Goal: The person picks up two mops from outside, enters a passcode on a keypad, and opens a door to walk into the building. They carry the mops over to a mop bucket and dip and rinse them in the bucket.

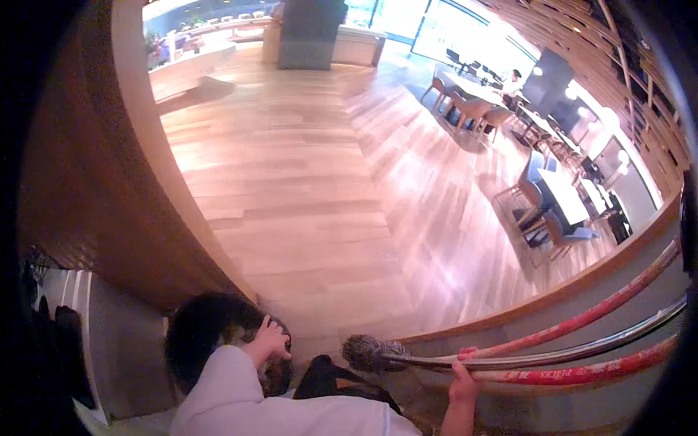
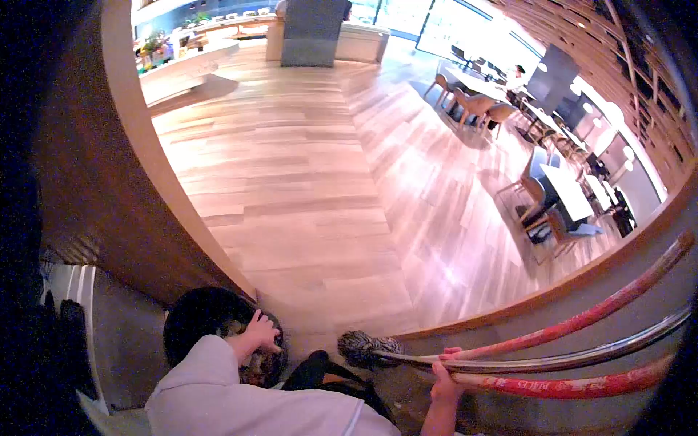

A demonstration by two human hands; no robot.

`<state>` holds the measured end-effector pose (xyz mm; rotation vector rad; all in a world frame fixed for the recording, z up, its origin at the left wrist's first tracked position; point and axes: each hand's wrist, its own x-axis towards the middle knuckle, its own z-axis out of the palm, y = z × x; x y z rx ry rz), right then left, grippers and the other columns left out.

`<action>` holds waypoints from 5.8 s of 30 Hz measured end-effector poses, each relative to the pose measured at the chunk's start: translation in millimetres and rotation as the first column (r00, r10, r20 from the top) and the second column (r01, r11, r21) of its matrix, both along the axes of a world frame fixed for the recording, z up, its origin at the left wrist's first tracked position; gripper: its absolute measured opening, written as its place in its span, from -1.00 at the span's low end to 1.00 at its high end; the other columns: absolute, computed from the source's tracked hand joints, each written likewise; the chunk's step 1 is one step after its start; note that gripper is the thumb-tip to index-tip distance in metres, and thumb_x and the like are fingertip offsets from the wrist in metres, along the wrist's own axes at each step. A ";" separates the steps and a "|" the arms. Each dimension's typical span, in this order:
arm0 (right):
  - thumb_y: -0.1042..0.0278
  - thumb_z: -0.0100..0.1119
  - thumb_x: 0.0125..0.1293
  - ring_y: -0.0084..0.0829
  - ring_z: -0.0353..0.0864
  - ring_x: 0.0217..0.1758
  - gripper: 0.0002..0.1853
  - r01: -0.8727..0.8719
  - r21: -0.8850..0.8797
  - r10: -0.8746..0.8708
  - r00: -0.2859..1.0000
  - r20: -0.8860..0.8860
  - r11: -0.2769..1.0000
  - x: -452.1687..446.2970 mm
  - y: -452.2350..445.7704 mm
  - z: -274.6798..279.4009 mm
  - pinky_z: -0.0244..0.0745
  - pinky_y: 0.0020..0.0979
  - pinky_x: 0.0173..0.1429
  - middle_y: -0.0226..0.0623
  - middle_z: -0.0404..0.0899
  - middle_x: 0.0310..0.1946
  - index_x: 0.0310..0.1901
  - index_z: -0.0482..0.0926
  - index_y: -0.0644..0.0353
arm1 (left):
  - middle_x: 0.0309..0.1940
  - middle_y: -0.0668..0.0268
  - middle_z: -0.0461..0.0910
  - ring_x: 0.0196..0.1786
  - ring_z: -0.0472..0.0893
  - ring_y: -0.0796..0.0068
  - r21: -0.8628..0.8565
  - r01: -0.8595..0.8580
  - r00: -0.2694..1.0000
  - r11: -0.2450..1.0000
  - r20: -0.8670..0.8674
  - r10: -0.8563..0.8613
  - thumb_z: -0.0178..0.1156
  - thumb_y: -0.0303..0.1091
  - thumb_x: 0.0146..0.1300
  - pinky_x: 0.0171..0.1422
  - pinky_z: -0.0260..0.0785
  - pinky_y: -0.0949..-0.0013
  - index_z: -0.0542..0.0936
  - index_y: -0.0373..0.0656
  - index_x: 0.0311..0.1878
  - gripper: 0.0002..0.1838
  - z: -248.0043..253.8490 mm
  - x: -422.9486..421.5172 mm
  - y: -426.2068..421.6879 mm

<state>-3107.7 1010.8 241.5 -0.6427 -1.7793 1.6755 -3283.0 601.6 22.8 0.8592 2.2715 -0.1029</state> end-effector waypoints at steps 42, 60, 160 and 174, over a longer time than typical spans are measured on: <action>0.77 0.21 0.07 -0.39 0.45 -0.02 -0.51 -0.959 -0.254 0.985 0.090 0.145 0.125 -112.2 40.1 133.5 0.39 -0.33 0.18 -0.27 0.44 -0.10 0.08 0.37 0.31 | -0.16 0.07 0.66 -0.15 0.63 0.03 -0.215 -0.633 -0.768 -0.743 0.296 0.568 0.16 -0.09 0.13 -0.05 0.46 0.03 0.65 -0.10 -0.07 -0.62 150.4 686.1 415.8; 0.70 0.22 0.11 -0.38 0.50 0.00 -0.59 -0.933 -0.284 0.976 -0.211 -0.059 -0.219 155.4 -432.8 166.7 0.36 -0.38 0.21 -0.26 0.51 -0.08 0.03 0.46 0.30 | -0.09 0.09 0.66 -0.04 0.64 0.09 0.107 -0.470 -0.828 -0.876 0.291 0.479 0.23 -0.03 0.08 0.06 0.47 0.14 0.64 -0.14 -0.01 -0.53 197.1 885.6 59.1; 0.66 0.35 0.09 -0.44 0.55 -0.03 -0.53 -0.997 -0.054 0.997 -0.053 -0.050 -0.055 1174.8 -3188.4 22.5 0.43 -0.37 0.18 -0.28 0.56 -0.18 0.05 0.43 0.31 | -0.35 0.51 0.52 -0.28 0.45 0.69 0.465 -0.374 -0.774 -0.802 0.320 0.547 0.22 -0.40 0.27 -0.15 0.34 0.55 0.55 -0.21 -0.07 -0.81 163.4 1888.5 -2868.4; 0.51 0.34 0.17 -0.40 0.55 0.03 -0.43 -0.964 0.050 0.898 0.263 0.352 0.263 1149.7 -3241.8 -140.3 0.45 -0.37 0.16 -0.27 0.54 -0.04 0.22 0.34 0.27 | -0.02 0.19 0.58 0.06 0.55 0.33 0.682 -0.731 0.326 -0.013 0.367 0.871 0.35 -0.26 0.11 0.19 0.38 0.29 0.52 -0.21 0.13 -0.49 222.9 1592.0 -3114.1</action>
